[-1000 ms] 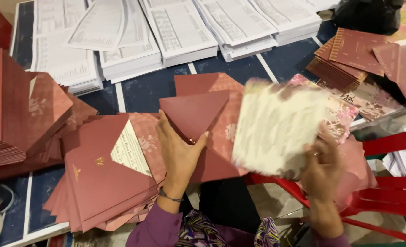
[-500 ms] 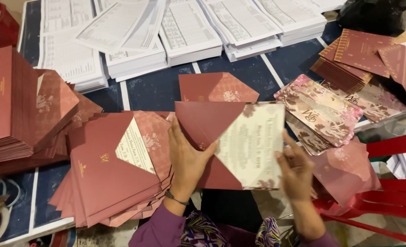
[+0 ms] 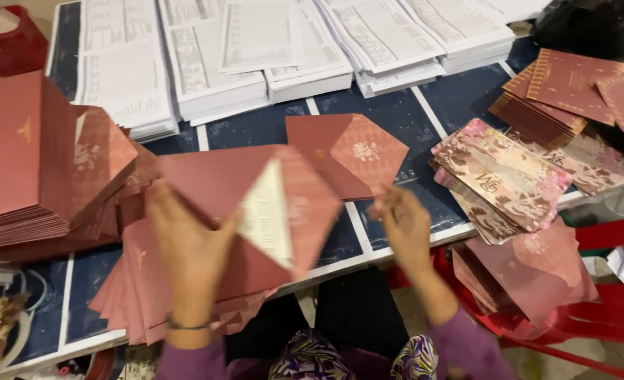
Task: The person inserts white papers into red envelopes one by one. They pick up an envelope, slide a paper inside, and place the completed envelope on a stack. The process is repeated continuously.
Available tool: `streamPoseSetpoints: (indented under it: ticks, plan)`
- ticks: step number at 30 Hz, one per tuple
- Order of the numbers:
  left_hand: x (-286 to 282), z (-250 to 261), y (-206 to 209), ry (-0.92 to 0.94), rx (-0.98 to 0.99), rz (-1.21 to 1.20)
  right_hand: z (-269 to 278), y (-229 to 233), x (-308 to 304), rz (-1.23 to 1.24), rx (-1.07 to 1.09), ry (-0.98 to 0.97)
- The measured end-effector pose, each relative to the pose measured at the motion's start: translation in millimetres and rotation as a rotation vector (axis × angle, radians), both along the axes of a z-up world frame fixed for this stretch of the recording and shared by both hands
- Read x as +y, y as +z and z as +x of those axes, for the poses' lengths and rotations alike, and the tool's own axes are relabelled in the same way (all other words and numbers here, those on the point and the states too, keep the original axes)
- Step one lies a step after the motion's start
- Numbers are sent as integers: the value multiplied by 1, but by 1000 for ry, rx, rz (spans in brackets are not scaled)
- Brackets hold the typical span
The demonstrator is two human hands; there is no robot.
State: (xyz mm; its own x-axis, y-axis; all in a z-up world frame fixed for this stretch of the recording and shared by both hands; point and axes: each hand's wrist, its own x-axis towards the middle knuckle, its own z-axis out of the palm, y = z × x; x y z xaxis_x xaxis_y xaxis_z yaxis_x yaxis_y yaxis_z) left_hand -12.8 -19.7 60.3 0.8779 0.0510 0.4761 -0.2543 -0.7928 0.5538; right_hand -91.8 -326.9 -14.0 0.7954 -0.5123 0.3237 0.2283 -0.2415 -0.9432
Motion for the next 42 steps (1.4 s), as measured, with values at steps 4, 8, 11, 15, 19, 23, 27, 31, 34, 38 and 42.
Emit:
streamPoseSetpoints:
  ticks: [4, 8, 11, 15, 19, 23, 27, 31, 34, 38, 42]
  plan:
    - [40, 7, -16, 97, 94, 212, 60, -65, -54, -290, 149, -54]
    - [57, 17, -52, 14, 294, 361, 101, -106, -69, -605, 518, -7]
    - [58, 18, -53, 23, 324, 351, 103, -97, -72, -478, 570, 58]
    - [45, 13, -46, 17, 271, 273, 85, -82, -84, 234, 337, 113]
    - [1, 2, -40, -184, 185, 9, 36, -42, -68, 171, 146, 120]
    - [-52, -9, -18, -314, 471, -361, -37, 24, -14, -168, 167, 271]
    - [-92, -26, 5, -244, 432, -387, -74, 22, 14, -496, 40, 392]
    - [-100, -27, -5, -204, 394, -328, -80, 32, -1, -487, 51, 463]
    - [-93, -24, -5, -233, 298, -332, -71, 43, -49, -464, 101, 506]
    - [-67, -13, -14, -45, 403, -370, -47, 55, -150, -533, 420, -110]
    - [-44, -1, -26, 49, 283, -290, -35, 50, -224, -687, 1015, -150]
